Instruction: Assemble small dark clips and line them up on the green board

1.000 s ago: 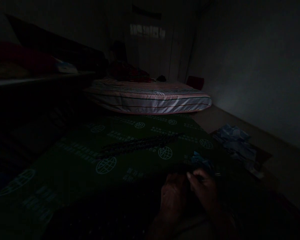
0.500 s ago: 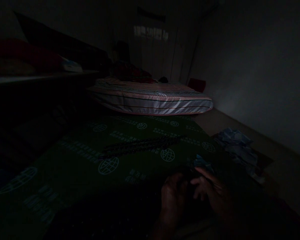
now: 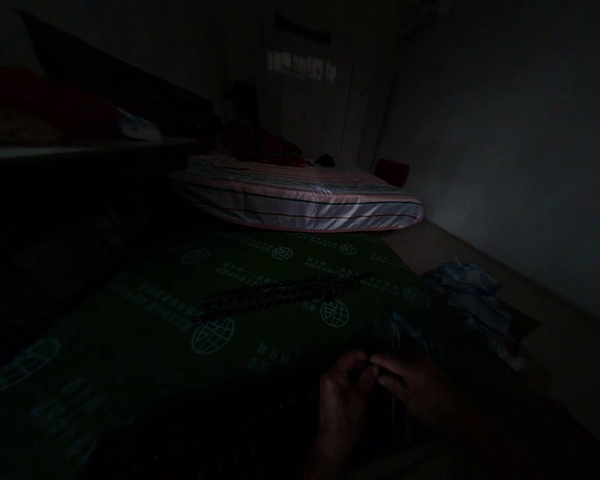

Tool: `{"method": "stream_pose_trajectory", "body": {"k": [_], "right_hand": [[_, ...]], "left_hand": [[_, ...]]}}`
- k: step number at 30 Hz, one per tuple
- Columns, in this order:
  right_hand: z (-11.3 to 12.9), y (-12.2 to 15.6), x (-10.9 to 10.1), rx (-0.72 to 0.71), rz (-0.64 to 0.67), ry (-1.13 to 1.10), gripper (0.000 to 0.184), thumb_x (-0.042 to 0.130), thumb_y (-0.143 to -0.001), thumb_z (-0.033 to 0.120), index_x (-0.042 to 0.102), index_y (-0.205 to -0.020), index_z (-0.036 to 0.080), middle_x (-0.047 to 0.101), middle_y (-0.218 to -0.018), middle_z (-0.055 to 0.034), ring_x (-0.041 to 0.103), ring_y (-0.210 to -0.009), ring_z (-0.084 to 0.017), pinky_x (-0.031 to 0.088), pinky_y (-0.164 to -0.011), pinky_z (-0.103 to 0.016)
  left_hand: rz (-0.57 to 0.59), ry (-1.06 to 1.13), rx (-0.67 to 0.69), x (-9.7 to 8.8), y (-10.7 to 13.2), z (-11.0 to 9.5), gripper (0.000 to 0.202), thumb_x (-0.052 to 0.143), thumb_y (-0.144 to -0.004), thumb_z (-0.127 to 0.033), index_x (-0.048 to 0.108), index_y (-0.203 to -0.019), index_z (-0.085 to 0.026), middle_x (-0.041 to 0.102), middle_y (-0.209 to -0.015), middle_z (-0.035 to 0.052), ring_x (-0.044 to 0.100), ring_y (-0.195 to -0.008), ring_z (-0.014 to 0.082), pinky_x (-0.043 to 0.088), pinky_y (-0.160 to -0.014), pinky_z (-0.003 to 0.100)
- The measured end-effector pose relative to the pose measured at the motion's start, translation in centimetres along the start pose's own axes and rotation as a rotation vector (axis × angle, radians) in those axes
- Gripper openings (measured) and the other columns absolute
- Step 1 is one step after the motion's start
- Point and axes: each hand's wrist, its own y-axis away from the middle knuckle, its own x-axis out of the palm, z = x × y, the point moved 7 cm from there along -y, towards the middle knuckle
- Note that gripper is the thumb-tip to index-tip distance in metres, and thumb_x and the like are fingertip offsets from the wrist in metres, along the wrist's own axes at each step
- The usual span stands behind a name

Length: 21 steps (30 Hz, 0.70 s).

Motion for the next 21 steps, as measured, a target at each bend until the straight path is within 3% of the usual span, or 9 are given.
{"method": "stream_pose_trajectory", "body": {"k": [8,14,21], "right_hand": [[0.4,-1.1,-0.5,-0.065,0.082,-0.009,0.023,0.046,-0.087,0.027,0.066,-0.099,0.026,0.071,-0.091,-0.0011,0.065,-0.076,-0.014,0.046,-0.067,-0.020],[0.3,-2.1,-1.1,-0.087,0.136,-0.138,0.024,0.048,-0.086,0.035,0.066,-0.093,0.021,0.069,-0.083,-0.0017,0.062,-0.074,-0.013,0.043,-0.065,-0.020],[0.2,-2.8,-0.9,-0.058,0.191,-0.176,0.017,0.056,-0.079,0.027,0.066,-0.091,0.021,0.069,-0.083,-0.0014,0.062,-0.074,-0.014,0.043,-0.065,-0.021]], "left_hand": [[-0.032,0.151,-0.044,-0.2,-0.2,0.5,0.012,0.070,-0.061,-0.016,0.066,-0.073,-0.016,0.068,-0.071,0.0010,0.064,-0.070,0.0162,0.051,-0.063,0.022],[-0.024,0.108,-0.084,-0.3,-0.2,-0.2,0.010,0.070,-0.062,-0.020,0.066,-0.070,-0.016,0.066,-0.067,0.0007,0.062,-0.067,0.0153,0.050,-0.062,0.021],[-0.067,0.092,-0.085,-0.4,-0.3,-0.3,0.008,0.067,-0.064,-0.023,0.065,-0.066,-0.016,0.066,-0.066,0.0009,0.062,-0.065,0.0160,0.050,-0.061,0.022]]}}
